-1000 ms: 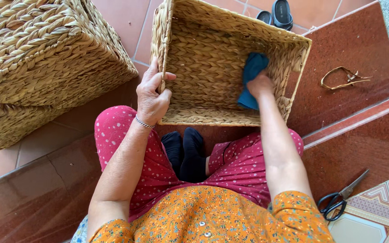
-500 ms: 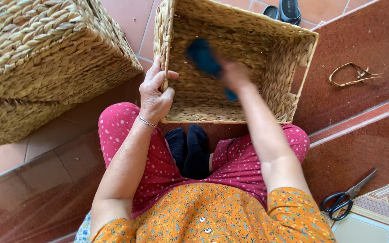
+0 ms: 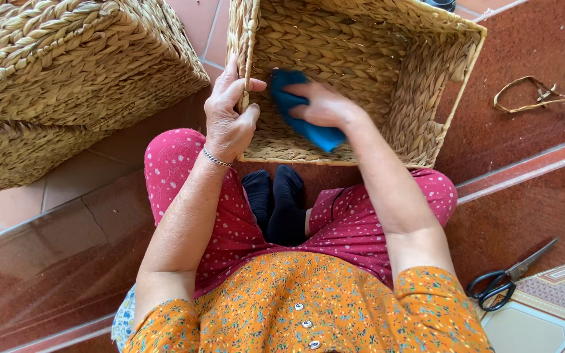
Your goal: The person wipes the exterior and interior of a woven basket with a blue cloth and trims loose strands with scissors. The person rotates the basket to access all sides and continues wiping after trimming.
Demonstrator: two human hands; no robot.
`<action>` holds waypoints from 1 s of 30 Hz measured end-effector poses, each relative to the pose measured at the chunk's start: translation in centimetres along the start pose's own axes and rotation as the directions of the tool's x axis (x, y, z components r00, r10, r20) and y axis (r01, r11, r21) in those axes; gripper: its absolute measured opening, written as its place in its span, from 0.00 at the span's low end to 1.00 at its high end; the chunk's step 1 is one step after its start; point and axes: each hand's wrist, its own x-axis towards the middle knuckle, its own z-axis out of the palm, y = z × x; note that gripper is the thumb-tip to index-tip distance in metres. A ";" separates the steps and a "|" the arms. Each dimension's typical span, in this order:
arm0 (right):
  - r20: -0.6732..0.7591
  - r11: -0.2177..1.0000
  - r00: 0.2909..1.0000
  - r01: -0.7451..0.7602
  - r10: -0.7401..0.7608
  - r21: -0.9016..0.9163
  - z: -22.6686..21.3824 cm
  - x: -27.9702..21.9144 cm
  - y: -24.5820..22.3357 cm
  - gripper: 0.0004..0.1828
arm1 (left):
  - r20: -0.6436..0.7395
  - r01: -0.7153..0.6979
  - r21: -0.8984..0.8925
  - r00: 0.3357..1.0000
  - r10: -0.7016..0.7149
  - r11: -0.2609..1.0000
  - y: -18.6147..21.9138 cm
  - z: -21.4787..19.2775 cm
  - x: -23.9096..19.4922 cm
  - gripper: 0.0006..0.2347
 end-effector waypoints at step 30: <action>0.202 0.992 0.971 0.118 -0.125 0.047 1.2 -0.5 2.1 0.28 | 0.000 -0.027 -0.020 1.000 0.027 0.999 -0.1 0.9 0.0 0.13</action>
